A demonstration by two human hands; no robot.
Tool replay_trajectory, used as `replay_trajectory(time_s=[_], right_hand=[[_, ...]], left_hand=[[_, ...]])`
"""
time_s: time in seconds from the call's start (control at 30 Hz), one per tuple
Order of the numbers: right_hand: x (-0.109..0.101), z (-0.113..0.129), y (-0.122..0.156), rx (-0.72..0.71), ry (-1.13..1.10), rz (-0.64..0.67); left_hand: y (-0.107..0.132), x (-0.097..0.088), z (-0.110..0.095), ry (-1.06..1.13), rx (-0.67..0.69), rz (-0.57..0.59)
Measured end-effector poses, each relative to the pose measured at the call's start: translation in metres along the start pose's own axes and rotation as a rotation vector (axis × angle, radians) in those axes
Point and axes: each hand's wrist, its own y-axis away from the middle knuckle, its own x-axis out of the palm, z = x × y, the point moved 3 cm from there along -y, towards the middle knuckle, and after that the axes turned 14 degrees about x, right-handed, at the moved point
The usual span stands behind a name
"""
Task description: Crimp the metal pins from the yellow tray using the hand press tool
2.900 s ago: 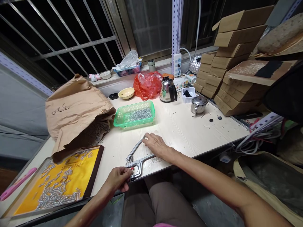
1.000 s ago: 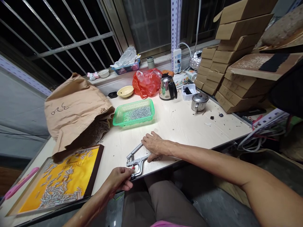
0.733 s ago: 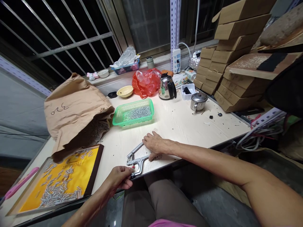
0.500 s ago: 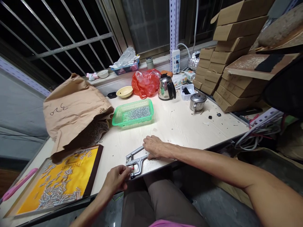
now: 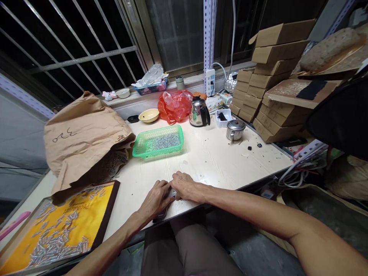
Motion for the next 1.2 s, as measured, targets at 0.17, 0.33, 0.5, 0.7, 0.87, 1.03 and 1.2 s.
replay_trajectory(time_s=[0.17,0.33,0.5,0.7,0.87,1.03,1.2], right_hand=[[0.008,-0.001,0.001,0.011,0.0,0.01],[0.012,-0.001,0.001,-0.015,0.007,0.011],[0.005,-0.005,0.005,-0.029,-0.003,-0.04],[-0.006,-0.023,0.005,-0.171,-0.161,-0.085],[-0.007,-0.032,-0.015,-0.136,-0.144,-0.136],[-0.015,-0.018,-0.038,-0.087,-0.071,-0.186],[-0.009,0.049,-0.018,-0.437,-0.011,-0.139]], left_hand=[[0.002,-0.002,-0.008,0.011,-0.024,0.002],[-0.001,-0.001,-0.01,-0.003,-0.054,0.008],[0.0,-0.001,-0.007,-0.01,-0.044,-0.027],[0.021,0.019,-0.018,-0.062,-0.001,-0.23],[0.03,0.047,-0.049,-0.032,0.063,-0.274],[0.025,0.048,-0.058,0.03,0.015,-0.286],[0.032,0.047,-0.064,0.087,0.042,-0.348]])
